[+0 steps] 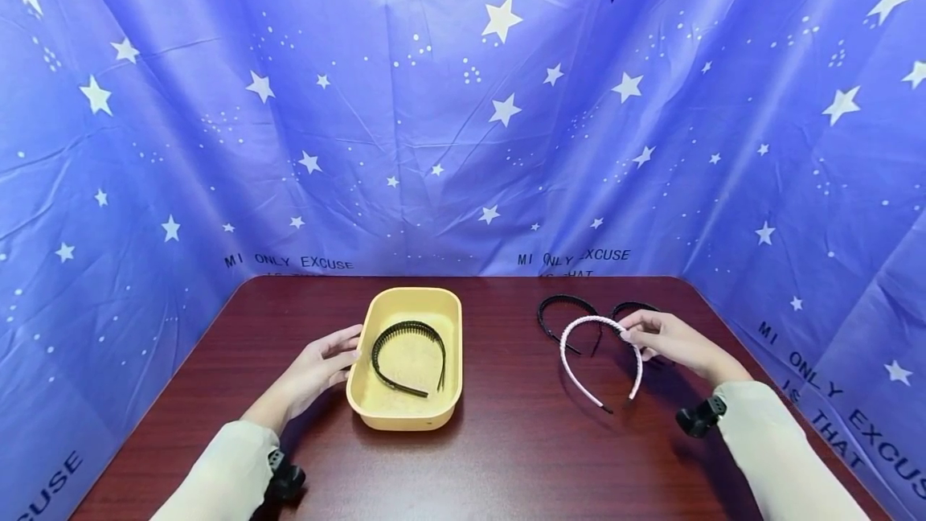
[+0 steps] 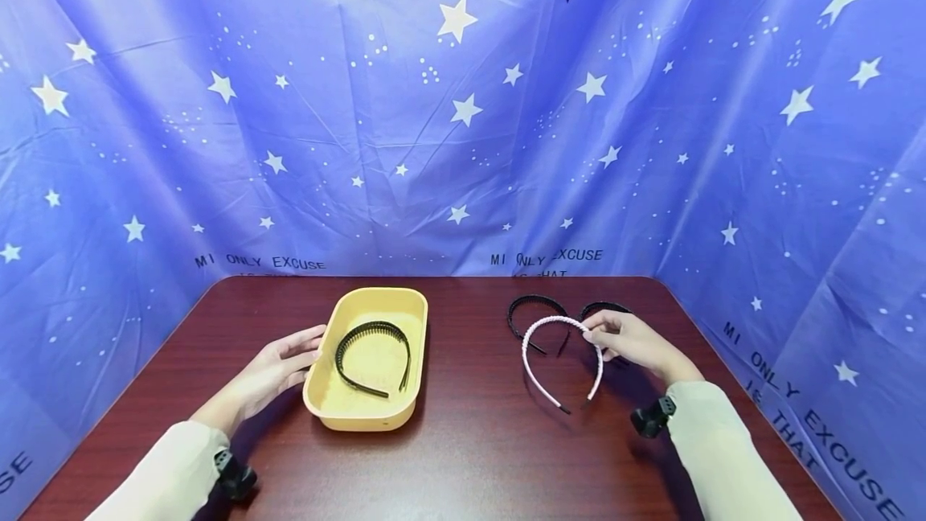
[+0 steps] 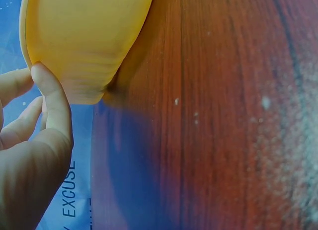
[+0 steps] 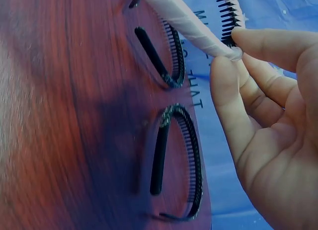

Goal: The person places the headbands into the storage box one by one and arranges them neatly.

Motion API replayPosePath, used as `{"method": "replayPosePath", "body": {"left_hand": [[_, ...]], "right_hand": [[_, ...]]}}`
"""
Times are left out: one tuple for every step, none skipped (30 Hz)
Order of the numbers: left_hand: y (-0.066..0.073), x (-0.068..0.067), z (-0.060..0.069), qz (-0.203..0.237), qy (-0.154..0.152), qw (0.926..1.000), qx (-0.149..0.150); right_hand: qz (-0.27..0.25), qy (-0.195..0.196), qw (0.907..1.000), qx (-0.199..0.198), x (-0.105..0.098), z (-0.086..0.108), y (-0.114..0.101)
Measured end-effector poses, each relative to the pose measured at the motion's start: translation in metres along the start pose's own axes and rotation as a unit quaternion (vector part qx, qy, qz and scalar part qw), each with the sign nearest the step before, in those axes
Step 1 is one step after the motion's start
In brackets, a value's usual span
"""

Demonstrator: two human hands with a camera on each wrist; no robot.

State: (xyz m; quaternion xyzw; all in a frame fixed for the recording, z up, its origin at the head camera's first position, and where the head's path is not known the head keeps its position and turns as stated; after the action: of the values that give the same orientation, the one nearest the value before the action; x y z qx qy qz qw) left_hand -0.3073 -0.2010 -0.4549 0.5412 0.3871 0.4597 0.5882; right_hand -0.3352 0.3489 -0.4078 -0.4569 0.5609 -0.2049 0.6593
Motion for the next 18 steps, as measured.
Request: {"method": "replayPosePath", "body": {"left_hand": [[0.0,0.0,0.0,0.0,0.0,1.0,0.0],[0.0,0.0,0.0,0.0,0.001,1.0,-0.001],[0.0,0.0,0.0,0.0,0.0,1.0,-0.001],[0.0,0.0,0.0,-0.001,0.0,1.0,0.0],[0.0,0.0,0.0,-0.001,-0.001,1.0,0.0],[0.0,0.0,0.0,-0.001,-0.001,1.0,0.0],[0.0,0.0,0.0,-0.001,-0.002,1.0,0.001],[0.0,0.0,0.0,0.0,-0.001,1.0,0.001],[0.0,-0.001,-0.001,0.001,0.0,1.0,0.0],[0.0,-0.001,-0.001,0.001,0.001,1.0,-0.001],[0.0,-0.001,-0.001,0.002,0.003,1.0,-0.003],[0.0,-0.001,-0.001,-0.001,0.002,1.0,-0.001],[0.0,-0.001,-0.001,0.0,0.005,1.0,-0.003],[0.0,-0.002,-0.001,0.0,0.006,1.0,-0.005],[0.0,-0.002,-0.001,0.0,0.007,1.0,-0.006],[0.0,-0.002,-0.001,-0.002,0.006,1.0,-0.006],[0.0,-0.002,-0.001,-0.003,0.007,1.0,-0.006],[0.0,-0.001,-0.001,-0.007,0.004,1.0,-0.004]], "right_hand": [[-0.004,-0.002,1.0,-0.003,0.001,-0.002,-0.001],[-0.005,-0.003,1.0,-0.006,0.002,-0.003,-0.003],[-0.003,-0.004,0.9999,-0.01,0.004,-0.005,-0.005],[-0.002,-0.004,0.9999,-0.012,0.005,-0.007,-0.006],[0.001,-0.004,0.9999,-0.015,0.007,-0.009,-0.007],[0.003,-0.005,0.9998,-0.02,0.008,-0.01,-0.009],[0.005,-0.004,0.9998,-0.019,0.01,-0.012,-0.009],[0.009,-0.003,0.9998,-0.017,0.011,-0.014,-0.01],[0.011,-0.001,0.9998,-0.016,0.013,-0.016,-0.011],[0.011,-0.003,0.9998,-0.018,0.014,-0.017,-0.012],[0.012,-0.006,0.9997,-0.021,0.016,-0.019,-0.014],[0.009,-0.008,0.9997,-0.022,0.018,-0.02,-0.014],[0.005,-0.008,0.9997,-0.022,0.02,-0.022,-0.015],[0.002,-0.009,0.9997,-0.024,0.021,-0.023,-0.016],[-0.002,-0.009,0.9996,-0.025,0.023,-0.024,-0.017],[-0.005,-0.01,0.9996,-0.027,0.024,-0.025,-0.017],[-0.007,-0.01,0.9996,-0.025,0.025,-0.027,-0.017],[-0.01,-0.01,0.9996,-0.023,0.026,-0.028,-0.018]]}}
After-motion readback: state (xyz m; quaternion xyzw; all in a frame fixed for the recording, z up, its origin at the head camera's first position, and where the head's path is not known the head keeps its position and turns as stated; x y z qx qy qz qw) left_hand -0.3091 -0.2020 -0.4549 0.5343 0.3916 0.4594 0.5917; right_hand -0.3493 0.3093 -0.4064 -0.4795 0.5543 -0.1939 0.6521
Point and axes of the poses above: each hand's wrist, its own z-axis away from the middle knuckle, its own x-axis out of the palm, y = z × x, the point moved 6 cm from there along -z, towards the middle knuckle, and after that the axes turned 5 degrees about -x, right-handed, at the moved point
